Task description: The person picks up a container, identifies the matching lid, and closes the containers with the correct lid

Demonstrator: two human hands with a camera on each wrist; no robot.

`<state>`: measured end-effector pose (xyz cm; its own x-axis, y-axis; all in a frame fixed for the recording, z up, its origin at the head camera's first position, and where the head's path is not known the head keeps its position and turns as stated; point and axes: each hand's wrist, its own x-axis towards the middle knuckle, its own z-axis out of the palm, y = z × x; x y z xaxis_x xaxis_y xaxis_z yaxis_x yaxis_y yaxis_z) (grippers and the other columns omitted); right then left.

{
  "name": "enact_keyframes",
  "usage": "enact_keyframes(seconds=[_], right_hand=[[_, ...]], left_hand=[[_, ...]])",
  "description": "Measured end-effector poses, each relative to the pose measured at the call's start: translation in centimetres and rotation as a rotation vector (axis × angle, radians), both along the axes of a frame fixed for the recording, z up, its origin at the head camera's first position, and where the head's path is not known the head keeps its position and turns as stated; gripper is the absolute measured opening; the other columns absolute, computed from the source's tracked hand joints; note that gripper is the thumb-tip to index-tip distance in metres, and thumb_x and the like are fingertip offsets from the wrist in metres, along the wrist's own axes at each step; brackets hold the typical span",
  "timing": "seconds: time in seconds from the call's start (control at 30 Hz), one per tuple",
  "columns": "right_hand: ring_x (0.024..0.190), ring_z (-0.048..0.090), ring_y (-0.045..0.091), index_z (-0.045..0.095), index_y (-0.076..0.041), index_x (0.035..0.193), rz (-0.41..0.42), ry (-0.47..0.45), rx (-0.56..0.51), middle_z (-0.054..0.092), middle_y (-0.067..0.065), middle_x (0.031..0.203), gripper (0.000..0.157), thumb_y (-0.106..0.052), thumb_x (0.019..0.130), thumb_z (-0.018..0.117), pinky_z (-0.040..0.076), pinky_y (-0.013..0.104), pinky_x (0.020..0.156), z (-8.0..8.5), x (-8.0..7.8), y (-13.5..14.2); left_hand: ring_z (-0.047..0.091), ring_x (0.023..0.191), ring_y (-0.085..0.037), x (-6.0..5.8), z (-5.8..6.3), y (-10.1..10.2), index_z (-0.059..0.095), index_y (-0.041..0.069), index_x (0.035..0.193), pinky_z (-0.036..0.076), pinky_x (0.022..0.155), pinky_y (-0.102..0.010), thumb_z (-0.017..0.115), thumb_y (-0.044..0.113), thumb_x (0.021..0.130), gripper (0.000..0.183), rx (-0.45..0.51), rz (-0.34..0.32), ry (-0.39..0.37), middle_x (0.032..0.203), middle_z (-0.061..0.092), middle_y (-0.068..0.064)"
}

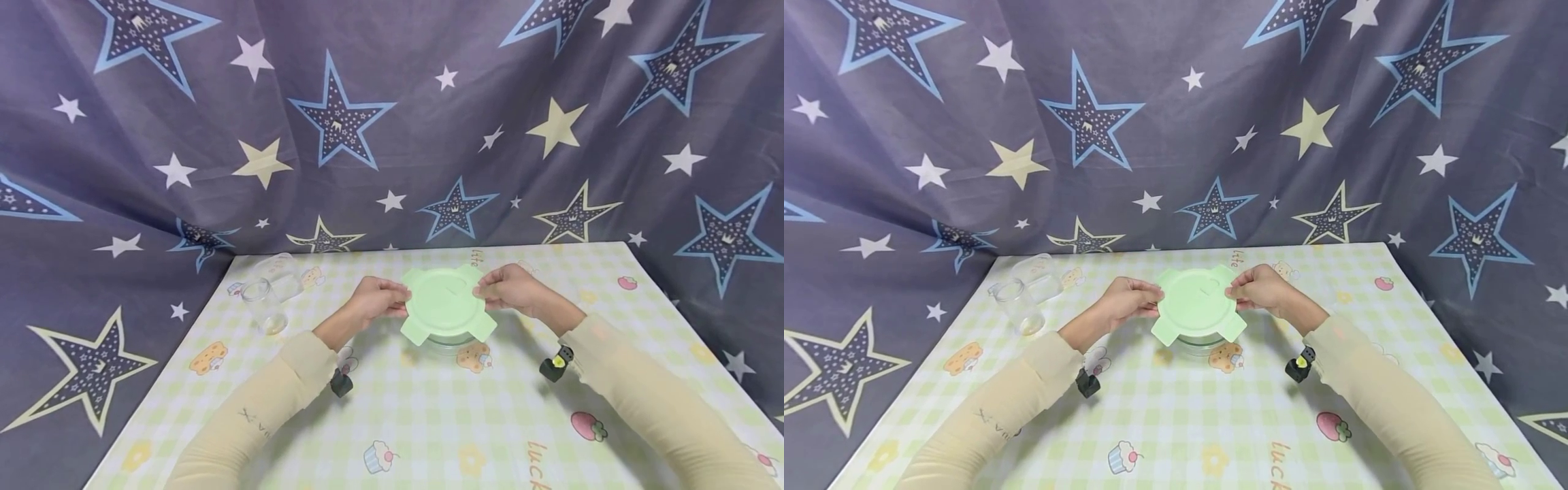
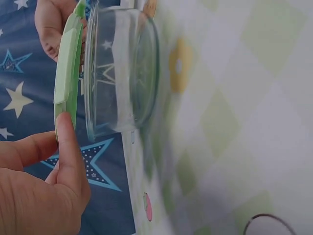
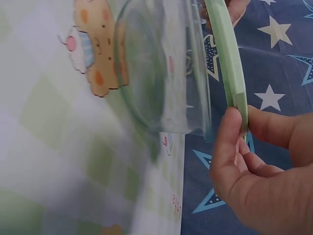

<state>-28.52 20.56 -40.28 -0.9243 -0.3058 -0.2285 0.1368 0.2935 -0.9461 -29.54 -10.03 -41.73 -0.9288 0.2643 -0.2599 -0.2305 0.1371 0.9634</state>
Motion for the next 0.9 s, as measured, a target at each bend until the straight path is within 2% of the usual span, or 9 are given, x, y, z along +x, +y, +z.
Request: enact_keyframes(seconds=[0.2,0.3,0.43,0.57,0.9], right_hand=[[0.078,0.067,0.016,0.059,0.014,0.114,0.002,-0.001,0.024,0.063,0.009,0.092,0.026,-0.004,0.098,0.067,0.062,0.034,0.087,-0.5,0.7,0.1],[0.078,0.066,0.017,0.059,0.013,0.113,0.001,0.001,0.036,0.062,0.009,0.09,0.025,-0.005,0.098,0.068,0.062,0.035,0.086,-0.7,0.9,0.0],[0.076,0.065,0.016,0.058,0.013,0.113,-0.02,-0.002,0.05,0.061,0.008,0.089,0.026,-0.005,0.097,0.068,0.063,0.032,0.081,-0.6,1.1,-0.2],[0.074,0.064,0.015,0.058,0.013,0.113,-0.05,-0.003,0.074,0.06,0.008,0.088,0.026,-0.004,0.097,0.069,0.063,0.03,0.077,-0.3,1.4,-0.3],[0.074,0.068,0.016,0.063,0.012,0.106,-0.1,0.043,0.159,0.063,0.013,0.093,0.021,-0.003,0.094,0.072,0.064,0.033,0.078,-0.1,1.6,-0.8]], left_hand=[[0.072,0.073,-0.018,0.4,-0.5,0.0,0.069,-0.008,0.114,0.063,0.078,-0.032,0.072,0.003,0.093,0.024,-0.008,-0.018,0.002,0.094,0.072,-0.015],[0.071,0.072,-0.017,0.5,-0.7,0.0,0.07,-0.007,0.113,0.062,0.084,-0.035,0.073,0.003,0.093,0.023,-0.006,-0.013,-0.006,0.108,0.069,-0.016],[0.071,0.072,-0.016,0.6,-0.8,0.1,0.07,-0.007,0.112,0.061,0.087,-0.038,0.073,0.003,0.093,0.022,-0.005,-0.007,-0.013,0.112,0.068,-0.017],[0.07,0.07,-0.016,0.6,-0.8,0.3,0.071,-0.007,0.111,0.063,0.08,-0.032,0.073,0.003,0.093,0.021,-0.025,-0.008,-0.011,0.092,0.07,-0.014],[0.068,0.063,-0.014,1.0,-0.3,0.6,0.073,-0.006,0.104,0.063,0.067,-0.027,0.074,0.001,0.092,0.015,-0.095,-0.005,0.022,0.082,0.068,-0.011]])
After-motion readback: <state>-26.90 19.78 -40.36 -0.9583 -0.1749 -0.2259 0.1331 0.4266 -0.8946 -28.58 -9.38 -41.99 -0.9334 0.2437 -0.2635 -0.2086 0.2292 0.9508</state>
